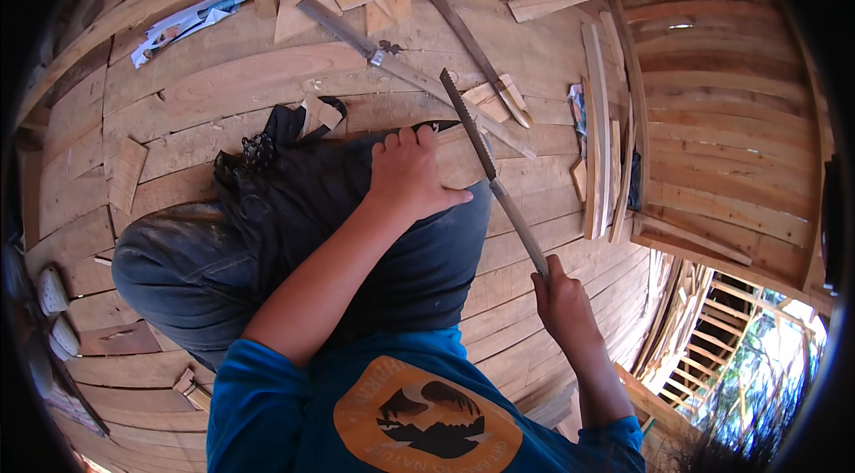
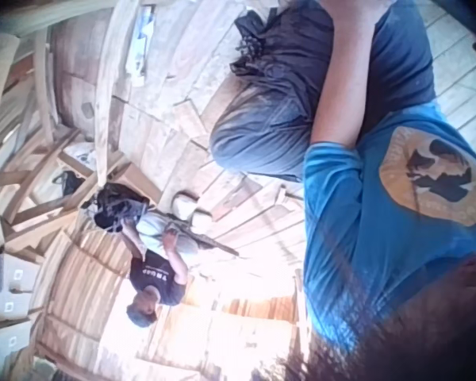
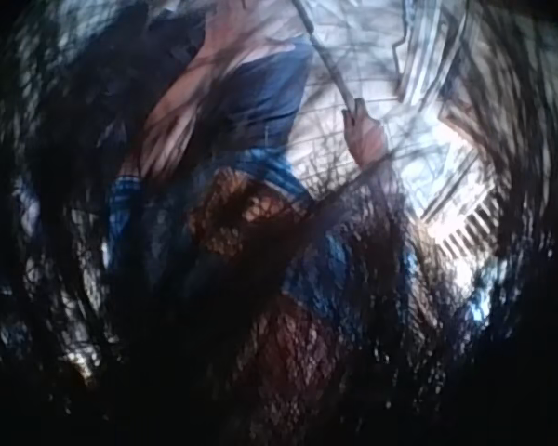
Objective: The person is sawing a piece of wood with a hand saw. They hold the wood plank against the floor with one hand while moving the saw back and forth across the wood with the other.
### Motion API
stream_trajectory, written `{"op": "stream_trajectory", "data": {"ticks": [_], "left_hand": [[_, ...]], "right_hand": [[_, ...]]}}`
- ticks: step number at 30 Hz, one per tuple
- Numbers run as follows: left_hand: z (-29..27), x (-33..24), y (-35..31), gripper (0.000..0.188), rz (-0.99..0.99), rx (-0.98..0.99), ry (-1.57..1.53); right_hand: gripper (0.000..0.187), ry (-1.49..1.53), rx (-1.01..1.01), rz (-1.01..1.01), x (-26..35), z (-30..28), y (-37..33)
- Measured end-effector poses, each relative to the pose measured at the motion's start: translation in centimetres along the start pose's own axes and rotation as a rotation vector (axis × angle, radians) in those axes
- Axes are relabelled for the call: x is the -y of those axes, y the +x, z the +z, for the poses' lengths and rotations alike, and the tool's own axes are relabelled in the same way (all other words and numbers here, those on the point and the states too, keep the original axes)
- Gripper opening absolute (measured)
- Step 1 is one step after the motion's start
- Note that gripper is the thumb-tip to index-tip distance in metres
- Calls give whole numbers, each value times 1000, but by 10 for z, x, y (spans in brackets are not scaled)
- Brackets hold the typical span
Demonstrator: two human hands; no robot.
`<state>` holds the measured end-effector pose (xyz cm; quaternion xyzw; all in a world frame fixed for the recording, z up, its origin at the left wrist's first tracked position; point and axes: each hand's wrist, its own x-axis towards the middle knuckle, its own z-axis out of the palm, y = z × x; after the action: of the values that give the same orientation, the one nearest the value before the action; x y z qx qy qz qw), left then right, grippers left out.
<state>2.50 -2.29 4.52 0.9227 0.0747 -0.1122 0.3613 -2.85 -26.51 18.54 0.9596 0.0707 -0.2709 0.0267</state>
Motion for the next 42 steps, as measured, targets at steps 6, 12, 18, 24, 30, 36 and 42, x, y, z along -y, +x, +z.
{"op": "stream_trajectory", "data": {"ticks": [6, 12, 18, 24, 30, 36, 42], "left_hand": [[-5, -1, 2, 88, 12, 57, 21], [-4, 1, 1, 88, 31, 24, 23], [-4, 0, 0, 87, 39, 38, 26], [-3, 5, 3, 87, 15, 48, 5], [-6, 10, 4, 85, 72, 87, 9], [-4, 15, 2, 83, 157, 30, -25], [-1, 27, 4, 82, 138, -16, -64]], "right_hand": [[19, 30, 54, 151, -13, 10, -62], [18, 13, 96, 165, -2, -7, -68], [19, -37, 44, 65, 8, -8, -14], [19, -47, 40, 47, 15, -15, -4], [19, 31, 105, 252, 12, -14, -77], [20, -15, 78, 229, 30, -11, -58], [18, -46, 80, 179, 48, -17, -21]]}}
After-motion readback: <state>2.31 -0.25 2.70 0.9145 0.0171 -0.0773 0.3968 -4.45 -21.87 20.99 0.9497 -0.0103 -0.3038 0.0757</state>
